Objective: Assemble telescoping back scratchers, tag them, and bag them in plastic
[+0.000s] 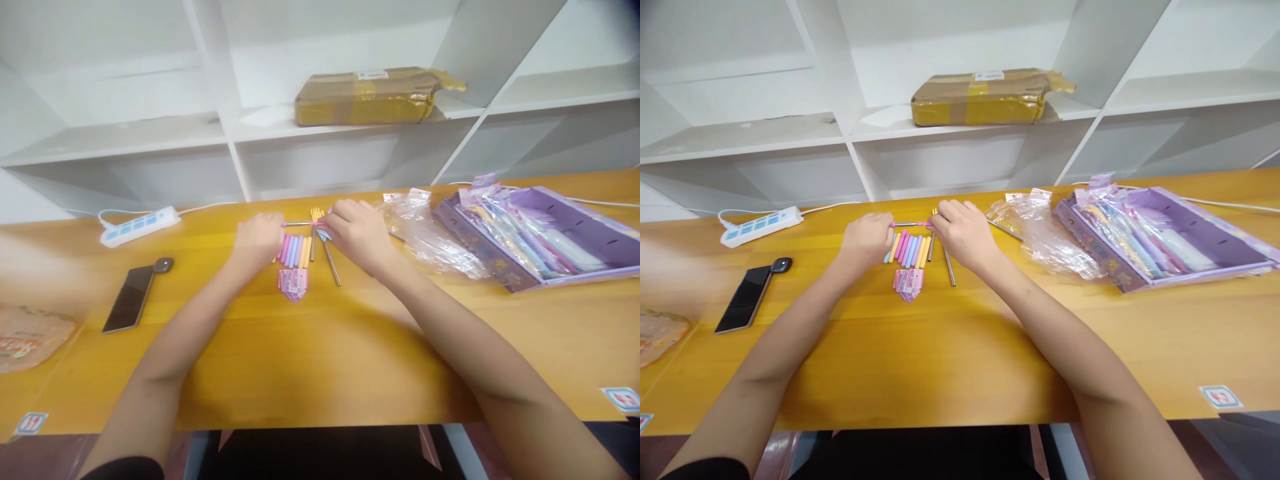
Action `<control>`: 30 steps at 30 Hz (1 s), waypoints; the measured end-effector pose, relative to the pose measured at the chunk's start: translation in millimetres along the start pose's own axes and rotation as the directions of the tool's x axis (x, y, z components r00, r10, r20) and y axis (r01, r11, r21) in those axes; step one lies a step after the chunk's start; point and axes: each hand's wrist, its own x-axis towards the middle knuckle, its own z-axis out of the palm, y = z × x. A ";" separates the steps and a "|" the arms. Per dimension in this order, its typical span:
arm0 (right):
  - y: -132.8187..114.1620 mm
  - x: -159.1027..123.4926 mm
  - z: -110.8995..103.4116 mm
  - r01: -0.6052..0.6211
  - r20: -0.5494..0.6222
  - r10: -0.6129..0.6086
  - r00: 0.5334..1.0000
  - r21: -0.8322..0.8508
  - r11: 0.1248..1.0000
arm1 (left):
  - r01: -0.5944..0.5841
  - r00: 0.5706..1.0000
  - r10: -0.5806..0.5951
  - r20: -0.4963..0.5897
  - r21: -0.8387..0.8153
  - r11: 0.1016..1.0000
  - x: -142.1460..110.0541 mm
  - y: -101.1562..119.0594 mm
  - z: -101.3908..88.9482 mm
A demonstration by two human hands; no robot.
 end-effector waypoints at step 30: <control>229.4 -42.9 -80.6 -0.676 -0.242 0.633 0.736 -0.334 0.658 | 0.188 0.979 -0.201 0.004 0.344 0.920 9.1 -156.6 -43.1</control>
